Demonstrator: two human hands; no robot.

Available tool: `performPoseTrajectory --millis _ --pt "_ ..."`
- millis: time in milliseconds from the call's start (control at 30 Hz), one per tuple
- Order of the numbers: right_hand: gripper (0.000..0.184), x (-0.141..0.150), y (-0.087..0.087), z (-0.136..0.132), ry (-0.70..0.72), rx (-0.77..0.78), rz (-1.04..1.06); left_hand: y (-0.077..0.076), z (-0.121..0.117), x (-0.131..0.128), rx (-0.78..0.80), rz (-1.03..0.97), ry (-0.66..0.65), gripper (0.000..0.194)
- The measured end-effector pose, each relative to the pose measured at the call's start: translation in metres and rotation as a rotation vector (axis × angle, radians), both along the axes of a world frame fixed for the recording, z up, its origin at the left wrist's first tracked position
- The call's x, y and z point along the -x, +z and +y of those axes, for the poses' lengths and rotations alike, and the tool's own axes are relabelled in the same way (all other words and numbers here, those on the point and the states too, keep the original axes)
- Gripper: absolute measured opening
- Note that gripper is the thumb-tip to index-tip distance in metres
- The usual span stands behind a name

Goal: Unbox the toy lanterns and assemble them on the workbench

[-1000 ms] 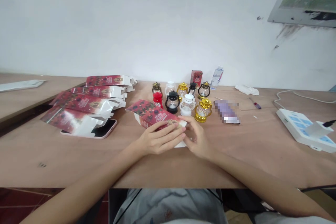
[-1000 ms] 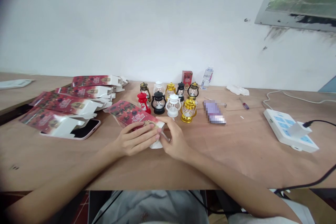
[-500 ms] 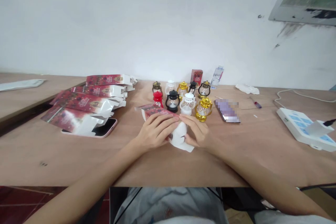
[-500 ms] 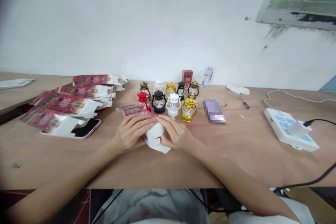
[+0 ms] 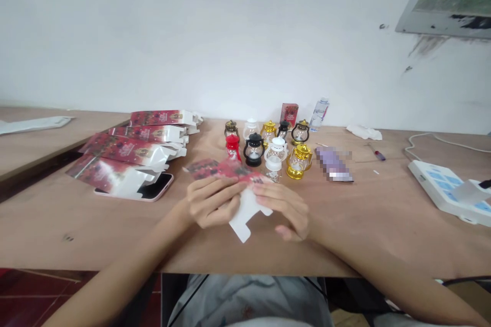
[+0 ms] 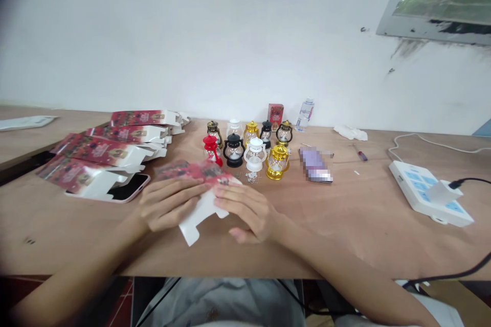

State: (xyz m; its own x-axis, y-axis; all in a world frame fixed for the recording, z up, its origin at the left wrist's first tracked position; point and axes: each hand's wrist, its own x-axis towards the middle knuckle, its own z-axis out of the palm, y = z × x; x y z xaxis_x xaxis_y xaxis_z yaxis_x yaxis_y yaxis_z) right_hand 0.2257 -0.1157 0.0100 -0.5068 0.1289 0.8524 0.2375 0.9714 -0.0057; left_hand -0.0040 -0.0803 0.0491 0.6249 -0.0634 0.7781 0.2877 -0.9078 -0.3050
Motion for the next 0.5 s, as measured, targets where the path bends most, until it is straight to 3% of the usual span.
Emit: performPoseTrajectory --millis 67,233,300,367,500 --pt "0.046 -0.003 0.001 0.002 -0.094 -0.048 0.024 0.014 0.008 0.014 -0.296 0.014 0.039 0.003" --pt "0.053 -0.023 0.005 0.018 -0.516 -0.139 0.106 0.056 0.058 0.075 -0.400 -0.194 0.312 0.026" --pt "0.052 -0.033 0.004 0.027 -0.712 -0.165 0.119 0.065 0.083 0.105 -0.466 -0.191 0.368 0.023" --pt "0.048 -0.043 0.003 0.037 -0.892 -0.166 0.103 0.065 0.103 0.132 -0.394 -0.126 0.459 0.022" --pt "0.050 -0.056 -0.003 0.052 -1.132 -0.061 -0.013 0.049 0.126 0.167 0.023 0.043 0.801 0.034"
